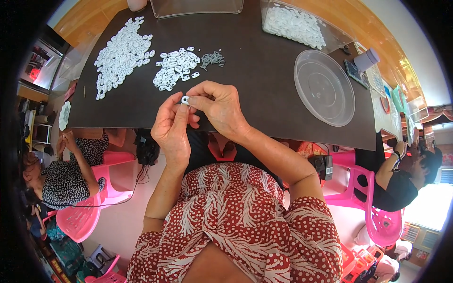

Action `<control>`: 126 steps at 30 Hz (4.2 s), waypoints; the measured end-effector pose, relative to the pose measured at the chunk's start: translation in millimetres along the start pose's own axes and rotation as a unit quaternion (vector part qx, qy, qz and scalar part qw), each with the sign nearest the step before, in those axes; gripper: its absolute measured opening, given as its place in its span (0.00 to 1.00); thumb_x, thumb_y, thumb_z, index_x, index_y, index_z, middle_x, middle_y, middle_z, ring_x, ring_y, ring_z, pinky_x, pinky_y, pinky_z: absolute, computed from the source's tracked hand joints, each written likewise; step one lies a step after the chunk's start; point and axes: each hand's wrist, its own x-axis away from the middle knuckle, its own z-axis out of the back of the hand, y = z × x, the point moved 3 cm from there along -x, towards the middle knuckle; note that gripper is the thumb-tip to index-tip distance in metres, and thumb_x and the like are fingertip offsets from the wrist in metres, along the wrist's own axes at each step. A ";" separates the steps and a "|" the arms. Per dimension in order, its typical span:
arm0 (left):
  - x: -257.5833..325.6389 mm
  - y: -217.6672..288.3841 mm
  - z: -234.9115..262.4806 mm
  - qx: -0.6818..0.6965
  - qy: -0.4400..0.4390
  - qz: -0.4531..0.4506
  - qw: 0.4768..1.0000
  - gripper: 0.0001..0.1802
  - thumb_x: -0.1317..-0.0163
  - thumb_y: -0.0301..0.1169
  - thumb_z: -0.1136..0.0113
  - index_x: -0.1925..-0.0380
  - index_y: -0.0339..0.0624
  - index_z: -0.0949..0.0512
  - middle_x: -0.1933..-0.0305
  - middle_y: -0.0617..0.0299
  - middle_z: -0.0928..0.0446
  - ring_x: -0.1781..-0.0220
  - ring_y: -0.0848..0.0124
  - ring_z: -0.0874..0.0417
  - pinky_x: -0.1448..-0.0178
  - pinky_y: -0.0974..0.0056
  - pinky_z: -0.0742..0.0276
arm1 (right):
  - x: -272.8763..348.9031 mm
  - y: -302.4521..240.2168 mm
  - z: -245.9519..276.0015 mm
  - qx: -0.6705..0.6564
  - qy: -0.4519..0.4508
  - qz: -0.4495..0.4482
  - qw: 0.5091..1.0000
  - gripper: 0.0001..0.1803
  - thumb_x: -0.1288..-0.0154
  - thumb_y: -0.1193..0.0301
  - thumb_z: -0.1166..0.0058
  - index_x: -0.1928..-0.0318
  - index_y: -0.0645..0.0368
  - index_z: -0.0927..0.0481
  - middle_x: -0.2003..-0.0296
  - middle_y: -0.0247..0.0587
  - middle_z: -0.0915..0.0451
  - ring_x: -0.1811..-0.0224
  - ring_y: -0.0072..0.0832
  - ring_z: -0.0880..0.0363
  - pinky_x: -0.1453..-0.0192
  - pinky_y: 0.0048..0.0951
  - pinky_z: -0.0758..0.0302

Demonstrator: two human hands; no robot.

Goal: Inserting metal pins into small white plastic components at a workbench.

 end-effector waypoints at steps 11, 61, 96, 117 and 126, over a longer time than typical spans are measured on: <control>-3.6 -2.5 4.2 0.086 0.008 0.047 0.995 0.11 0.36 0.22 0.46 0.54 0.30 0.25 0.68 0.60 0.22 0.72 0.77 0.24 0.69 0.74 0.26 | 9.8 -9.5 0.2 0.172 -0.066 0.070 0.980 0.14 0.46 0.81 0.41 0.56 0.63 0.21 0.66 0.34 0.24 0.70 0.16 0.27 0.66 0.20 0.28; 12.3 1.6 2.7 -0.006 0.029 -0.122 0.992 0.12 0.31 0.28 0.51 0.55 0.29 0.26 0.58 0.59 0.23 0.59 0.78 0.25 0.52 0.73 0.28 | 24.9 -14.7 -15.0 0.234 0.044 0.318 0.918 0.15 0.54 0.80 0.37 0.63 0.64 0.22 0.70 0.40 0.22 0.71 0.32 0.28 0.69 0.29 0.30; -19.9 -17.8 2.8 -0.162 -0.005 -0.021 0.987 0.11 0.32 0.26 0.50 0.53 0.35 0.23 0.70 0.64 0.24 0.71 0.80 0.28 0.65 0.75 0.30 | -14.7 -32.2 60.2 0.311 0.108 0.255 0.909 0.09 0.47 0.78 0.39 0.63 0.61 0.19 0.68 0.39 0.22 0.69 0.26 0.23 0.64 0.26 0.26; -85.5 -26.6 -16.3 -0.583 -0.159 -0.345 0.718 0.07 0.60 0.19 0.41 0.78 0.42 0.24 0.72 0.57 0.31 0.67 0.59 0.28 0.69 0.57 0.30 | -196.6 -84.9 264.8 0.702 0.249 0.303 0.594 0.10 0.47 0.73 0.46 0.64 0.59 0.18 0.70 0.52 0.19 0.66 0.46 0.20 0.59 0.44 0.26; -85.4 -25.7 -15.4 -0.530 -0.187 -0.337 0.756 0.08 0.53 0.19 0.40 0.71 0.42 0.19 0.71 0.60 0.27 0.66 0.63 0.23 0.66 0.61 0.27 | -87.4 -15.6 97.9 0.506 -0.007 0.371 0.778 0.02 0.52 0.74 0.44 0.74 0.55 0.20 0.75 0.40 0.23 0.68 0.40 0.27 0.62 0.38 0.29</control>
